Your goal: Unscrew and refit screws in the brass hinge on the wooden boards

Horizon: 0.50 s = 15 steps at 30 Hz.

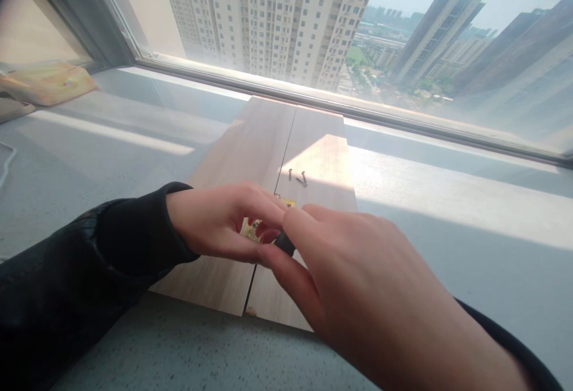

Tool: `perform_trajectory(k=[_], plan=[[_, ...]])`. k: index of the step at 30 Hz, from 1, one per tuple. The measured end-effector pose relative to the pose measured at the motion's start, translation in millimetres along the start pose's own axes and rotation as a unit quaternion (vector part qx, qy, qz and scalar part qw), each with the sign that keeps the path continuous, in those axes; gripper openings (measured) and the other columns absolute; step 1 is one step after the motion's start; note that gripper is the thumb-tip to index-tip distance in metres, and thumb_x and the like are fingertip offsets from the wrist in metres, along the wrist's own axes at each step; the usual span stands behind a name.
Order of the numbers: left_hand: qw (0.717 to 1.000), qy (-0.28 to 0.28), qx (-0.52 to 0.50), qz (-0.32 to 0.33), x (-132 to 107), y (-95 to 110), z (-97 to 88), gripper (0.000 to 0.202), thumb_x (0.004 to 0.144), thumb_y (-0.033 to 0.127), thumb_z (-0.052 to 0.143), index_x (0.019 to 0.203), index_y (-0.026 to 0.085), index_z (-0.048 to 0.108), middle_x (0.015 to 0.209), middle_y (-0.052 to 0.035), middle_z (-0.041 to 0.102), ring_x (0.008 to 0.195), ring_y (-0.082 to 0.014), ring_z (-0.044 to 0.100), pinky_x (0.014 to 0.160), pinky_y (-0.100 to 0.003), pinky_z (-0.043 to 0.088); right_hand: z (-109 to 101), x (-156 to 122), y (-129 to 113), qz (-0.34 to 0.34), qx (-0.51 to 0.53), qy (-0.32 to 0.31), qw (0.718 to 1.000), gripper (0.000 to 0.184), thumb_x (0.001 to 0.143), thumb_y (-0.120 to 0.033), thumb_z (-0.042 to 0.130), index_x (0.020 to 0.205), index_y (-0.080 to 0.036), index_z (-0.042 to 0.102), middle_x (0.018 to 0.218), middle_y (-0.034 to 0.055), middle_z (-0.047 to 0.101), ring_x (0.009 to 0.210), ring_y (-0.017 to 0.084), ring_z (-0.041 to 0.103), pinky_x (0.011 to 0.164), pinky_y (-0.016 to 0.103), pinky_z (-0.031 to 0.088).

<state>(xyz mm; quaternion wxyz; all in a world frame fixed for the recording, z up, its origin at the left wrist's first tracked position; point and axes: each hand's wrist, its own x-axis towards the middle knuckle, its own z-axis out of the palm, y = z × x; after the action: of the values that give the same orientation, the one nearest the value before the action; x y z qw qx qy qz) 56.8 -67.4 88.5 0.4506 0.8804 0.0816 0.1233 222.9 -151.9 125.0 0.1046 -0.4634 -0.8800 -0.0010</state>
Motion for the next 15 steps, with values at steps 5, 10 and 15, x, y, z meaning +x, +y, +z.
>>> perform_trajectory(k=[5, 10, 15], plan=[[0.999, 0.049, 0.018, 0.001, 2.8, 0.4, 2.2, 0.007, 0.069, 0.013, 0.062, 0.074, 0.010, 0.065, 0.061, 0.0025, 0.046, 0.059, -0.0083, 0.045, 0.055, -0.021, 0.037, -7.8, -1.2, 4.2, -0.021, 0.056, -0.033, 0.998, 0.007, 0.084, -0.027, 0.053, 0.080, -0.022, 0.050, 0.070, -0.0025, 0.056, 0.055, 0.010, 0.050, 0.048, 0.021, 0.033], [0.996, 0.078, 0.034, 0.004, 3.4, -2.2, 4.9, 0.009, 0.069, 0.020, 0.065, 0.067, 0.011, 0.061, 0.059, 0.0030, 0.047, 0.056, -0.0076, 0.044, 0.052, -0.021, 0.035, -7.9, -2.7, 8.7, 0.015, -0.062, 0.010, 0.998, 0.038, 0.081, -0.054, 0.048, 0.061, -0.022, 0.048, 0.050, -0.0013, 0.050, 0.041, 0.013, 0.039, 0.042, 0.026, 0.024], [0.994, 0.104, 0.044, -0.015, 5.7, -3.6, 8.3, 0.020, 0.066, 0.028, 0.067, 0.061, 0.012, 0.057, 0.055, 0.0038, 0.045, 0.052, -0.0075, 0.042, 0.049, -0.021, 0.033, -2.3, 0.1, 1.3, 0.034, -0.110, 0.012, 0.993, 0.043, 0.085, -0.052, 0.039, 0.055, -0.022, 0.048, 0.043, -0.0010, 0.045, 0.035, 0.015, 0.037, 0.042, 0.027, 0.016]])
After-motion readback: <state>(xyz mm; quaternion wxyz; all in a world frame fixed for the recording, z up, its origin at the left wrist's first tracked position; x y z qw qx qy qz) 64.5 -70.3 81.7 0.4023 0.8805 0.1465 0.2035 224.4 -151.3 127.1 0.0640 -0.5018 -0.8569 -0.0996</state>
